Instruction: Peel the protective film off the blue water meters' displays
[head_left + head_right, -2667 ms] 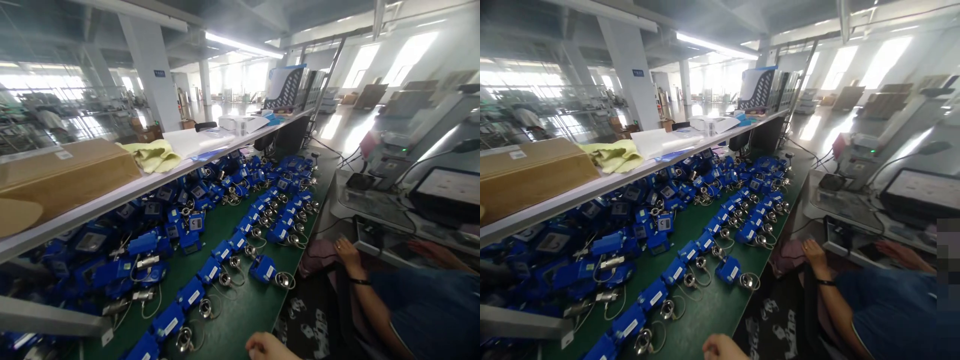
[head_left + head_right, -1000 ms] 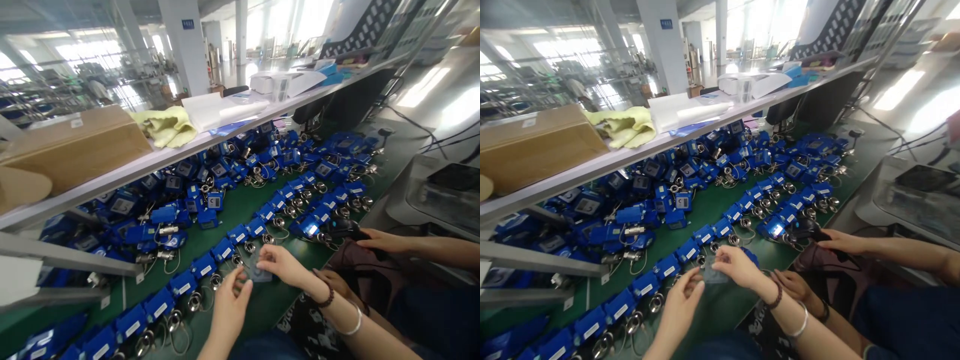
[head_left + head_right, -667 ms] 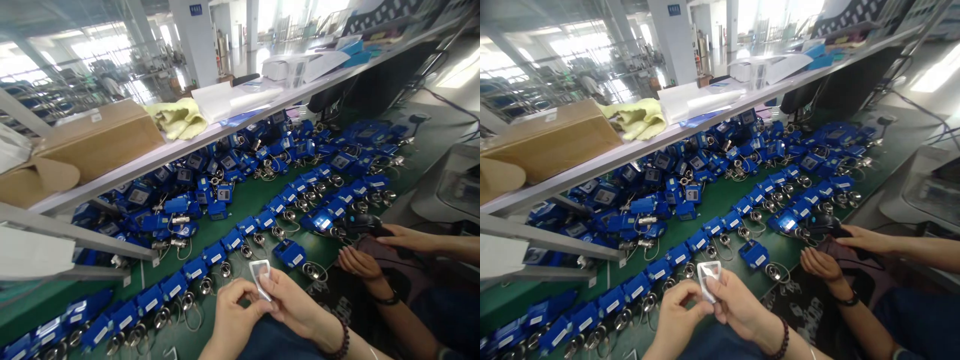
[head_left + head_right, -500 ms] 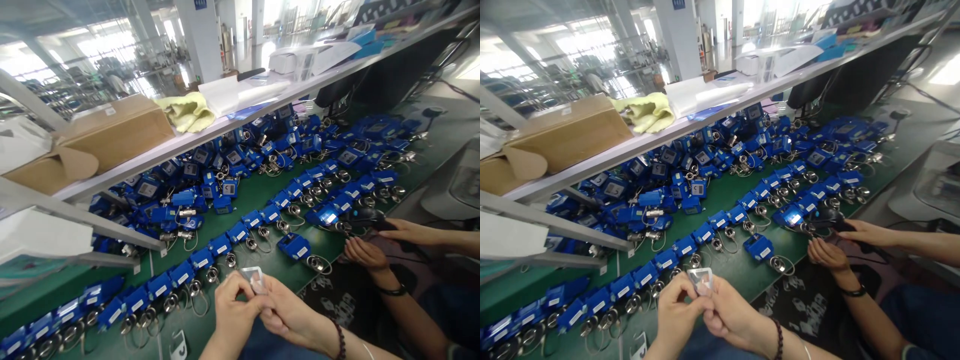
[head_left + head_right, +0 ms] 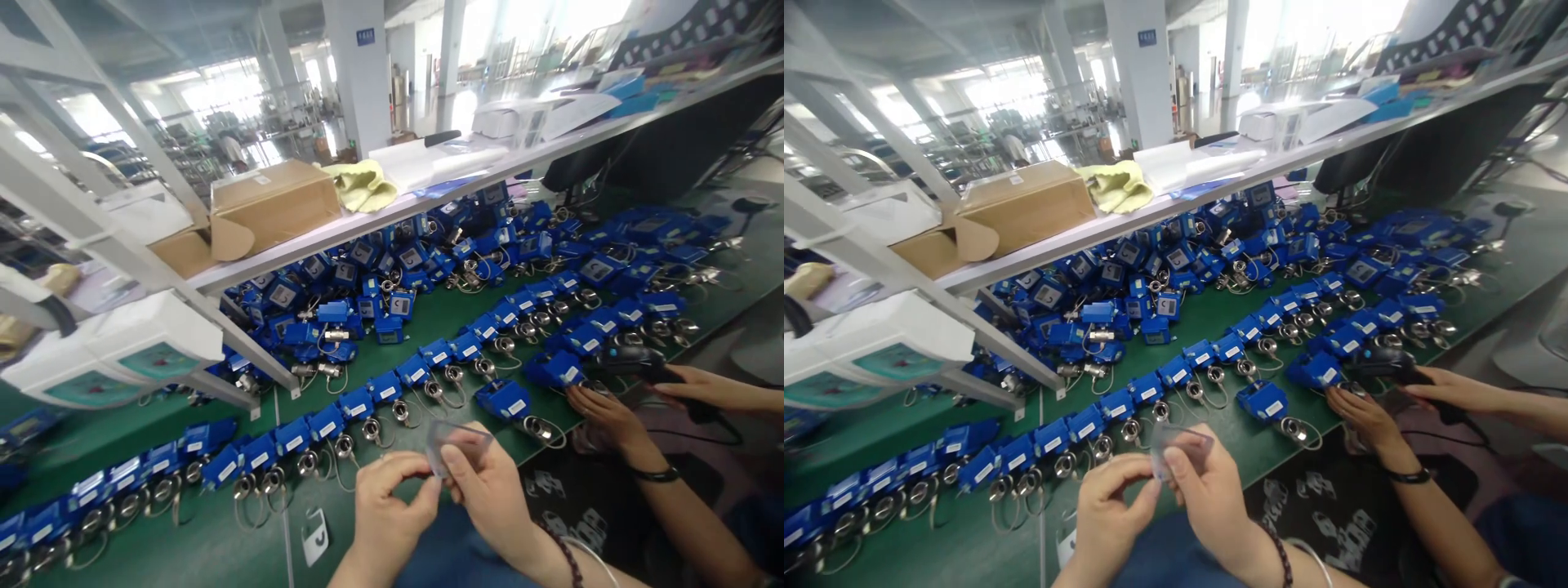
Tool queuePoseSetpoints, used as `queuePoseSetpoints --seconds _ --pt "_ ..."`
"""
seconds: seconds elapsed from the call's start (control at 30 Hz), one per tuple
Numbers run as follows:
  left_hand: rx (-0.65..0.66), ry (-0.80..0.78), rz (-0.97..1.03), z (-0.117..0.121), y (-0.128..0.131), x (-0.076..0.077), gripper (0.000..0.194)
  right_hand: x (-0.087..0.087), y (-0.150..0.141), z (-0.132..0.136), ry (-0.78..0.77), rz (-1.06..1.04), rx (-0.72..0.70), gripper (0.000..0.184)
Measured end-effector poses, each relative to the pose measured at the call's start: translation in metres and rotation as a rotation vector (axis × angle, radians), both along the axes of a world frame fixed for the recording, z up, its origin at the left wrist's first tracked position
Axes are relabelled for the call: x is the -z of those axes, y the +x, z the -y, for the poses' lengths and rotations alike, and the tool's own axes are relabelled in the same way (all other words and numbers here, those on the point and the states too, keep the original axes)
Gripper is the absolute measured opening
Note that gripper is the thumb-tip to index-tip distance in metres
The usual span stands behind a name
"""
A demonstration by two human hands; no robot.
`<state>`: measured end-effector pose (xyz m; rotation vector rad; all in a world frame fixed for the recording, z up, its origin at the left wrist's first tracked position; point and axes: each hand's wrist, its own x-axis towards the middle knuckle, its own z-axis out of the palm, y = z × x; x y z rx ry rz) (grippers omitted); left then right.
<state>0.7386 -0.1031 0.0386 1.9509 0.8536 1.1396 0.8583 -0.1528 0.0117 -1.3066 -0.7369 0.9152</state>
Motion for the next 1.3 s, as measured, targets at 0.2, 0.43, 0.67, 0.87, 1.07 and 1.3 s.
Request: queuePoseSetpoints --seconds 0.2,0.43,0.67,0.87,1.07,1.3 --pt "0.026 -0.202 0.013 0.006 -0.012 0.004 0.014 0.013 -0.005 0.008 0.121 0.277 0.055 0.027" --pt "-0.13 -0.19 0.023 0.007 -0.023 0.007 0.014 0.001 -0.01 0.001 0.099 0.275 0.003 0.053" --pt "-0.084 0.075 -0.041 0.009 -0.031 -0.003 0.018 -0.009 -0.025 0.001 -0.03 0.097 -0.318 0.038" --pt "-0.029 0.129 0.001 0.011 -0.039 0.005 0.017 -0.004 -0.029 -0.005 -0.132 -0.4 -0.187 0.043" --pt "0.003 0.238 0.02 0.015 -0.044 0.013 0.019 -0.001 -0.027 -0.013 -0.156 -0.607 -0.148 0.037" --pt "0.313 -0.147 -0.115 0.016 -0.025 0.044 0.017 0.036 0.031 -0.02 -0.097 -0.077 0.325 0.036"
